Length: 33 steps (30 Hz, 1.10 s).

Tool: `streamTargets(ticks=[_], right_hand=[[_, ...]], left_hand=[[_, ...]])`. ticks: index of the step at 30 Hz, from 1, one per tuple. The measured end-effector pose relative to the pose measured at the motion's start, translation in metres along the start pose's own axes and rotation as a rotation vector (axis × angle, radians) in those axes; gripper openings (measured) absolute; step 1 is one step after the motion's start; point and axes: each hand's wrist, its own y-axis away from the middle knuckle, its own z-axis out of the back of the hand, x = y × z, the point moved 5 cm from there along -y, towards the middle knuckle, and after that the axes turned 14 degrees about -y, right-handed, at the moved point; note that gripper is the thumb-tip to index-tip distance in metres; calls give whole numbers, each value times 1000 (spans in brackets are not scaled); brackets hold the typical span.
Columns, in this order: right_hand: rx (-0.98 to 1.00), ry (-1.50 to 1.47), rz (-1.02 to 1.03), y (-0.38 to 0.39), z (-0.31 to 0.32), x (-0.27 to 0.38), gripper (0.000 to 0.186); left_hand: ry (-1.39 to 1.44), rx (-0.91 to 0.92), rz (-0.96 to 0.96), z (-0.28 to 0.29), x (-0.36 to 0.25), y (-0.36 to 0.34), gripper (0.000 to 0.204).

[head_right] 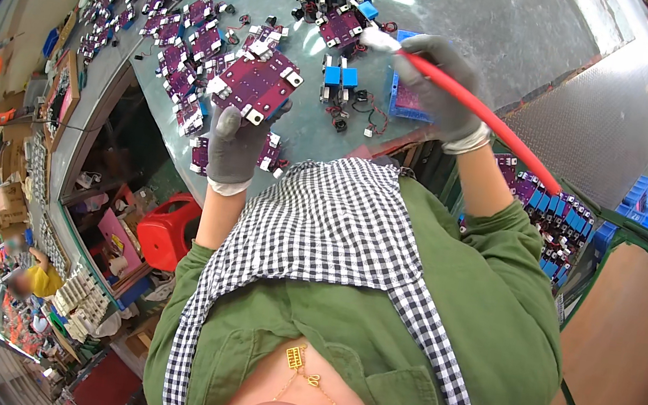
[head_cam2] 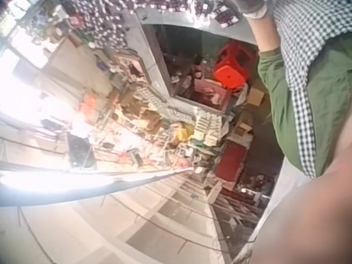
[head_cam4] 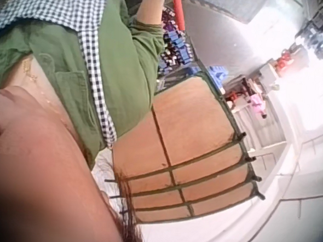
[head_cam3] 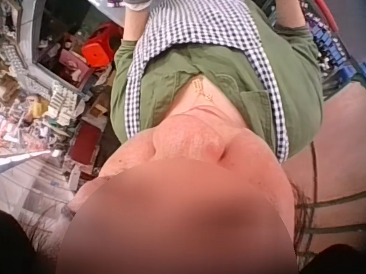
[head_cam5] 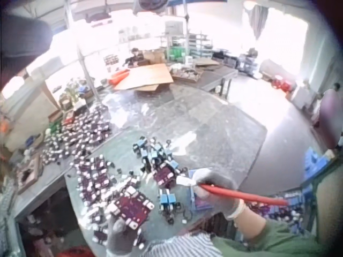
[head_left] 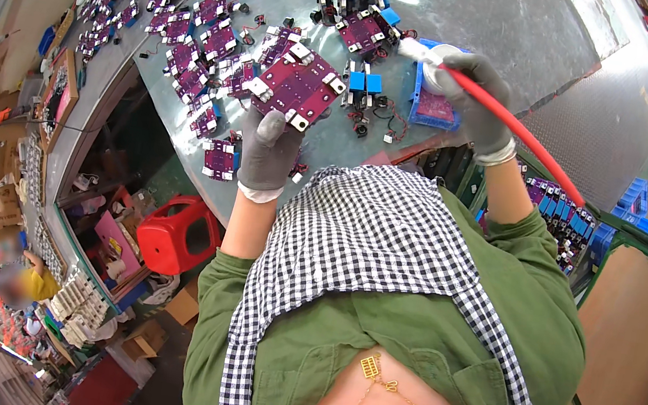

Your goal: Applying a white liquid coating to purple circuit boards using a brush.

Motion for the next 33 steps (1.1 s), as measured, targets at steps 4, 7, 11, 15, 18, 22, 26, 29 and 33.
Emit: streamTargets(ticks=[4,7,11,15,18,22,26,29,33], right_hand=[[26,-150,38,6,-39,44,11],[31,-251,25,6,-54,54,10],[187,-174,-30,9,-61,57,10],[185,-260,-60,16,-65,64,10],[162,-336,-6,19,-73,75,13],[296,-288,174,20,-85,85,13],[333,-272,89,24,-80,73,11],[201,-229,-98,23,-60,52,10],[-85,-197,34,-7,-3,22,8]], left_hand=[[-69,-14,-28,-8,-6,-2,74],[-96,20,-54,-12,-10,0,74],[-36,-114,-28,-4,-12,6,78],[-123,-138,-70,-1,-16,8,74],[-92,-114,-78,-4,-17,8,75],[46,-138,-9,-9,-15,9,73],[35,-143,-1,2,-5,9,69],[78,-174,30,39,18,1,51],[-732,-236,273,117,57,-20,30]])
